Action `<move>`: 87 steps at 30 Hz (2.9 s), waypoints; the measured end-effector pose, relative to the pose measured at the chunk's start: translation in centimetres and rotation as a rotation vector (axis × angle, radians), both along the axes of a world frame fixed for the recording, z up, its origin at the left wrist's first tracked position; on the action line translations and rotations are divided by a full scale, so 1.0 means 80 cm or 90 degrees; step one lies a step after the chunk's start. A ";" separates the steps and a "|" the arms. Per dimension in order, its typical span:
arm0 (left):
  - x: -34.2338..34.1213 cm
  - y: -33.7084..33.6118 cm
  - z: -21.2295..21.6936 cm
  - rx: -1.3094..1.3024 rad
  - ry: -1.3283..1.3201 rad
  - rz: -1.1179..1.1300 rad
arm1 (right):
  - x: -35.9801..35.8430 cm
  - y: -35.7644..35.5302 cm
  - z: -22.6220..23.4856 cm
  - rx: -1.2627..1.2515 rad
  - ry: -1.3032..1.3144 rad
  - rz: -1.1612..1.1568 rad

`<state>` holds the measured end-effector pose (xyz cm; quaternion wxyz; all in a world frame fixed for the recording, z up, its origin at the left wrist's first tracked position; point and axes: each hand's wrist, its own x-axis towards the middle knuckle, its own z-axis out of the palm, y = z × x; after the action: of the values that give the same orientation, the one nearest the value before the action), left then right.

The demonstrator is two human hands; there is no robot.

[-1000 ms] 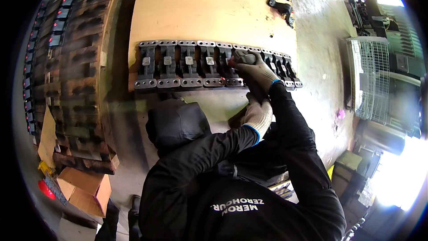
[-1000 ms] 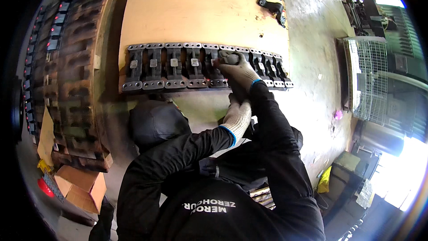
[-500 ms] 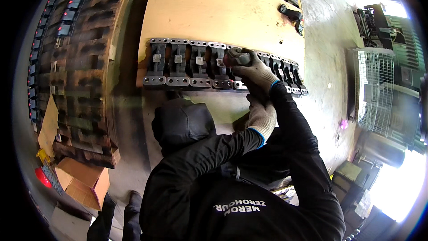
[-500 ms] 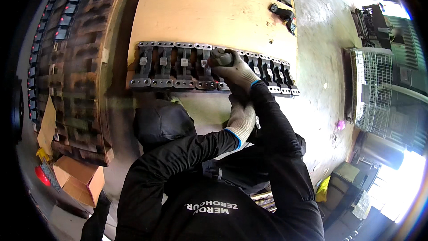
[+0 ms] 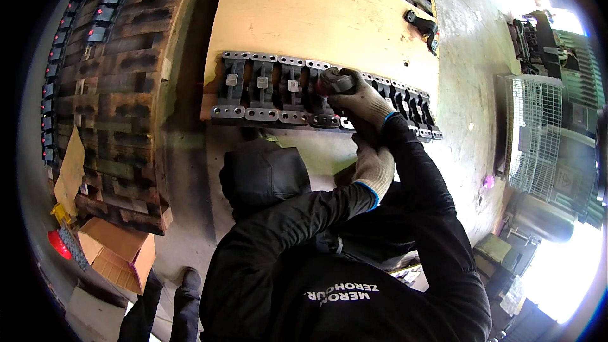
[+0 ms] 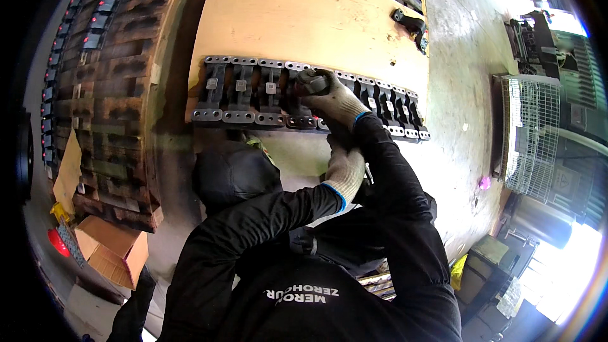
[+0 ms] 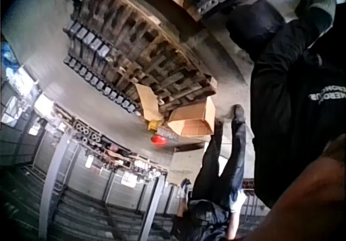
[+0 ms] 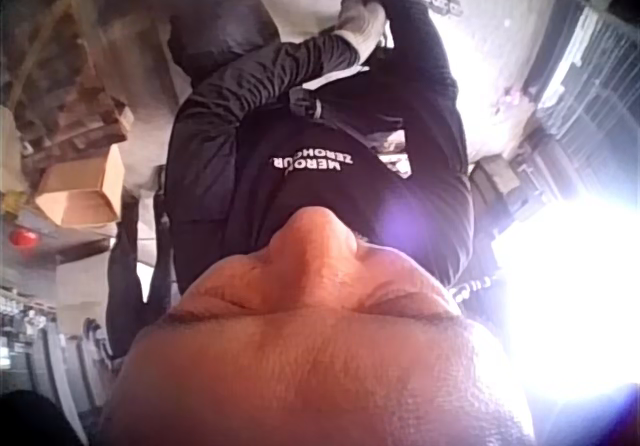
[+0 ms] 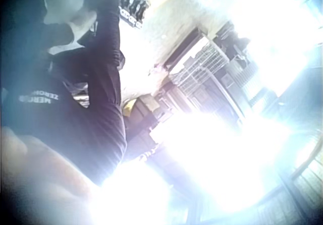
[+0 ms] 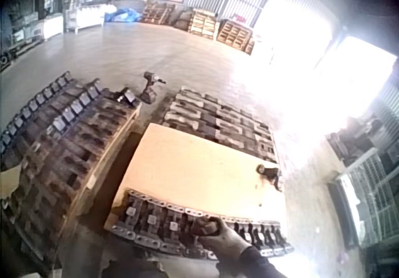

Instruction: The person sits on the floor and uses a power drill to fasten screws into a long, segmented metal assembly resting on a wooden board. The person systematically moves along the assembly, drilling into multiple sections. Another person is briefly visible in the background.

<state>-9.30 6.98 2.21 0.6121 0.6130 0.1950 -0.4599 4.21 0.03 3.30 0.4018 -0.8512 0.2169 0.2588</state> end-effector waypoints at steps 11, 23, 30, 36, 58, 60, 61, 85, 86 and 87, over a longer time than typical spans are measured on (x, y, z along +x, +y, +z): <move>0.016 0.017 0.043 -0.221 -0.111 -0.143 | -0.043 -0.047 0.042 0.058 -0.175 -0.048; 0.066 0.027 0.089 -0.592 -0.077 -0.054 | -0.209 -0.226 0.252 -0.667 -0.537 -0.286; 0.108 0.035 0.099 -0.526 -0.163 0.180 | -0.424 -0.252 0.257 -0.731 -0.694 -0.412; 0.138 0.068 0.078 -0.512 -0.182 0.287 | -0.584 -0.172 0.059 -0.327 -0.583 -0.570; 0.212 0.327 0.123 -0.135 -0.387 0.313 | -0.523 -0.181 -0.274 -0.293 0.072 -0.497; 0.215 0.351 0.122 -0.139 -0.369 0.302 | -0.515 -0.180 -0.293 -0.292 0.093 -0.504; 0.222 0.363 0.116 -0.142 -0.359 0.299 | -0.513 -0.182 -0.299 -0.289 0.105 -0.516; 0.328 0.390 0.065 0.313 -0.443 -0.206 | -0.478 -0.185 -0.357 -0.238 0.156 -0.446; 0.320 0.403 0.069 0.306 -0.442 -0.175 | -0.475 -0.187 -0.358 -0.227 0.141 -0.426; 0.326 0.381 0.083 0.276 -0.463 -0.158 | -0.477 -0.202 -0.359 -0.223 0.114 -0.437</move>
<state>16.74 37.49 8.81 0.4385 0.8678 -0.0162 -0.2331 -33.93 -16.12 -25.38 0.2931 -0.7589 0.5640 0.1414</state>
